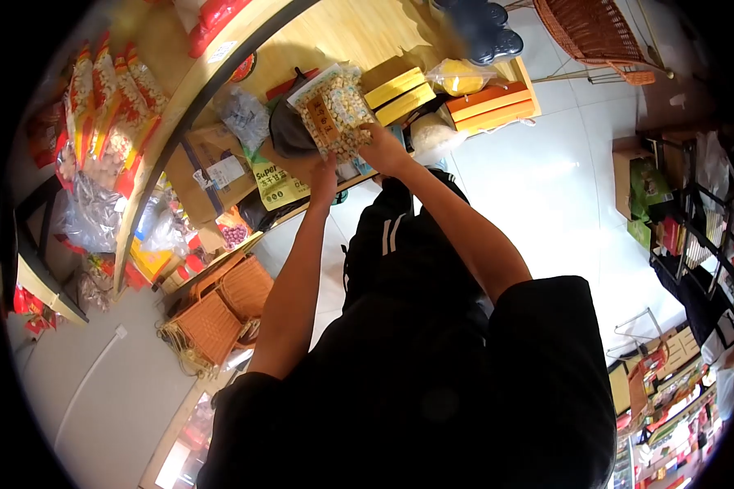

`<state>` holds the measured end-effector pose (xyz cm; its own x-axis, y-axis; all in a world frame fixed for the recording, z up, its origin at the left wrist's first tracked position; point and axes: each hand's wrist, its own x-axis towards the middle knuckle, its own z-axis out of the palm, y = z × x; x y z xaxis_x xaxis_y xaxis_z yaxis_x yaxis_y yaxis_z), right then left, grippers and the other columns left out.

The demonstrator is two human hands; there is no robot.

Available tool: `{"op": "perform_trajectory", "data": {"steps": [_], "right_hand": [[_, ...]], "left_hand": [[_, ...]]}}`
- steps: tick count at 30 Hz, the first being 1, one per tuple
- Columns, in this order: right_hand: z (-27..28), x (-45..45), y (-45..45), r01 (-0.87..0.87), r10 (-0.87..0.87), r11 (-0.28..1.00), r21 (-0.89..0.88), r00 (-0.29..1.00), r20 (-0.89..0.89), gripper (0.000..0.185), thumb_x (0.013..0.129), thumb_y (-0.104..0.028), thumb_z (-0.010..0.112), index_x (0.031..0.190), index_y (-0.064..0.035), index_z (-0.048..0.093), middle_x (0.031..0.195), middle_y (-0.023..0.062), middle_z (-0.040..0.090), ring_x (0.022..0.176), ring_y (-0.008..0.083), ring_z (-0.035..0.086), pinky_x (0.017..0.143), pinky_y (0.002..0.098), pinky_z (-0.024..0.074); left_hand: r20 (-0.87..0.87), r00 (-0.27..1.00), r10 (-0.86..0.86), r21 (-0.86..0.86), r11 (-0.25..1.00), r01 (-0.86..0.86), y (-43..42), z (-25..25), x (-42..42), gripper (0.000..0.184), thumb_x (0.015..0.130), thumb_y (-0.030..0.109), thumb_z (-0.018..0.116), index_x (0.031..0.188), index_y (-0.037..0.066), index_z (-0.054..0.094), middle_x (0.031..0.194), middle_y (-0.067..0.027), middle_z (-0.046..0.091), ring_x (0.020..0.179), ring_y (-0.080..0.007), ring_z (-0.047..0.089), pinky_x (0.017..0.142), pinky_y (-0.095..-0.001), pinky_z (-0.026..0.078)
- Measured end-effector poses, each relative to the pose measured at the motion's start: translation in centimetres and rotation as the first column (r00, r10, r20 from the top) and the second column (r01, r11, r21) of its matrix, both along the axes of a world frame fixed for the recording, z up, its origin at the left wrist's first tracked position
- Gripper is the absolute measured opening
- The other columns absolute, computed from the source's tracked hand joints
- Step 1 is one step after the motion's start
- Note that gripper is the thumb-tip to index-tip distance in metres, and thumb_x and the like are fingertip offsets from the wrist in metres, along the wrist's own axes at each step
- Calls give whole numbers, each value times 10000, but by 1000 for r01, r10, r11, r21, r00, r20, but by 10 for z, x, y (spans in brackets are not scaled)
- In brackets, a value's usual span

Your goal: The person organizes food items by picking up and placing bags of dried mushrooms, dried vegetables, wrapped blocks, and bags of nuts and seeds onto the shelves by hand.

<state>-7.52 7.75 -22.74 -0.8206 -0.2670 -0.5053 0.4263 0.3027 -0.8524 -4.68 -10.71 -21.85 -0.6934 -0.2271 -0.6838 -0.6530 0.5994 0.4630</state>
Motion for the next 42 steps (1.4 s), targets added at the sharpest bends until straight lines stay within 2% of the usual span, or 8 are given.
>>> {"op": "perform_trajectory", "data": {"steps": [7,9,22,26,28,30,31,42], "right_hand": [[46,-1,33,-240,264,961,135,942,-207,432,825,-191,593,1232,-56,539,1059,211,632,992,353,605,871,398,473],[65,-3,43,-282,297,953,113,941,-161,415,841,-195,595,1235,-80,536,1014,181,652,945,339,622,838,399,487],[46,10,71,-311,331,938,157,935,-126,410,851,-227,594,1224,-67,538,943,179,650,906,325,625,799,398,486],[39,19,43,-348,350,936,49,913,-210,485,818,-248,577,1252,-39,523,981,243,641,864,341,651,760,408,517],[37,20,23,-355,365,931,87,898,-245,545,805,-261,594,1289,-33,492,1106,256,588,836,342,656,740,399,531],[37,22,10,-440,443,894,80,847,-294,590,790,-273,608,1311,-33,470,1233,259,507,914,372,633,828,406,510],[42,23,10,-477,474,876,70,829,-295,626,795,-257,632,1345,-41,423,1293,263,450,1169,416,488,997,406,402],[15,20,10,-449,459,886,114,819,-344,721,773,-265,607,1390,-24,323,1318,288,436,1106,420,543,934,437,444]], "left_hand": [[-148,988,48,78,996,-37,-18,-35,20,483,958,416,427,962,-38,589,837,-194,632,761,-337,616,717,-426,459],[99,978,185,173,964,-200,-16,-25,29,457,958,466,412,880,45,574,760,-58,605,628,-142,591,580,-295,469],[237,784,573,523,605,-600,-17,11,39,324,925,300,514,1148,67,537,928,-75,644,796,-178,628,722,-327,486],[-72,947,313,298,913,-279,-6,17,21,286,857,132,550,1128,42,562,979,-122,611,863,-216,621,759,-335,488],[-457,872,-177,-136,982,128,3,18,20,328,899,171,546,1203,46,534,1158,-144,496,938,-245,574,814,-367,483],[-391,869,-302,-220,948,231,0,18,15,410,891,185,555,1276,50,511,1329,-167,366,1131,-309,489,930,-403,438],[-354,858,-372,-248,922,297,3,19,12,432,891,194,556,1296,54,504,1359,-167,347,1198,-330,434,974,-411,404],[-119,893,-434,-163,896,413,10,38,-6,495,873,193,557,1333,25,484,1431,-174,287,1298,-362,353,1036,-400,361]]}}
